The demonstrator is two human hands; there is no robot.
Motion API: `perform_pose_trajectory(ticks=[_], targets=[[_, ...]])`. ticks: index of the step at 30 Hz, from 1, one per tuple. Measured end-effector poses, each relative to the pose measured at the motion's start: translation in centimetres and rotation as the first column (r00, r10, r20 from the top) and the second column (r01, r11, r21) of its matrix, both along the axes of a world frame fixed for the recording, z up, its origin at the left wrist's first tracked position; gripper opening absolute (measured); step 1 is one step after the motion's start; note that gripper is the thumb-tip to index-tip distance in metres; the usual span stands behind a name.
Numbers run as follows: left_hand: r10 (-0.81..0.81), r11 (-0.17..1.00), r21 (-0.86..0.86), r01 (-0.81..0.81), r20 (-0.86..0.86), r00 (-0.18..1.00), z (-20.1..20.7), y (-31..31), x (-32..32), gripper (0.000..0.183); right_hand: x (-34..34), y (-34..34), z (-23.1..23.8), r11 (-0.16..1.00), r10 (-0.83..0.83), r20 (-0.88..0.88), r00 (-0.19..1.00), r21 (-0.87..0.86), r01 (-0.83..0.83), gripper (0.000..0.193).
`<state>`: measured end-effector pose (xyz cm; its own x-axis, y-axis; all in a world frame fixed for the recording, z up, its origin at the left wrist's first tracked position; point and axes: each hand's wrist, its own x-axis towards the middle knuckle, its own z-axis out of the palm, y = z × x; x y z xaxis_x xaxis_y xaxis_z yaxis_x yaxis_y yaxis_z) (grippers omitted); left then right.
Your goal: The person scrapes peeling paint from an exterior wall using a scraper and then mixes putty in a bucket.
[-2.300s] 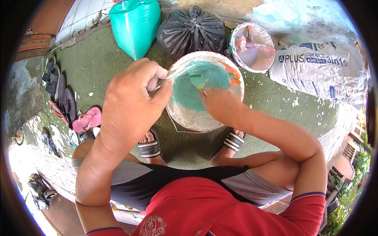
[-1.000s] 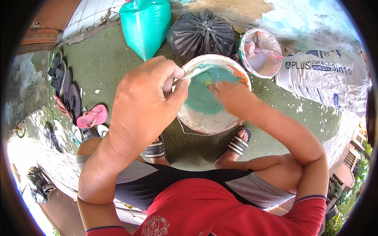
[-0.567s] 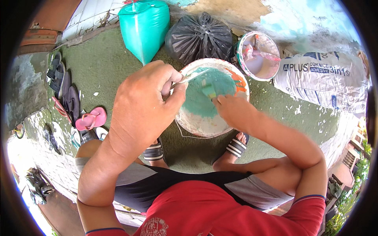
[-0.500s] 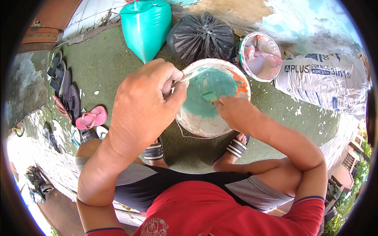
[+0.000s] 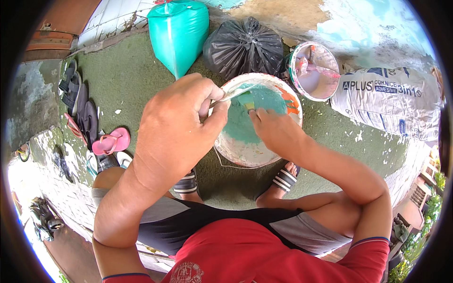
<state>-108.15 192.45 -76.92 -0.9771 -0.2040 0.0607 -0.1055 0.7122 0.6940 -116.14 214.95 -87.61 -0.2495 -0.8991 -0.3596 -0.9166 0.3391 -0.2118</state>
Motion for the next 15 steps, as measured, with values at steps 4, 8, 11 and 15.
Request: perform_pose_trajectory(ticks=[4,8,11,15], targets=[[0.03,0.999,0.034,-0.031,0.026,0.999,0.0,-0.1,0.2,0.012,1.2,0.5,-2.1,0.994,0.108,0.045,0.993,0.027,-0.11,0.045],[0.024,0.999,0.034,-0.025,0.013,1.0,0.2,-0.2,0.1,0.012,1.8,1.6,-0.8,0.993,0.122,0.07,0.99,0.004,-0.122,0.038],[0.006,1.0,0.008,-0.006,0.001,1.0,0.2,0.0,0.1,0.012,0.5,1.0,-0.6,0.999,0.026,-0.014,1.0,-0.018,-0.027,0.032],[0.008,1.0,0.011,-0.008,-0.005,1.0,0.3,-0.1,0.2,0.012,0.6,0.5,-2.6,0.994,0.027,0.025,0.999,-0.109,-0.024,0.031]])
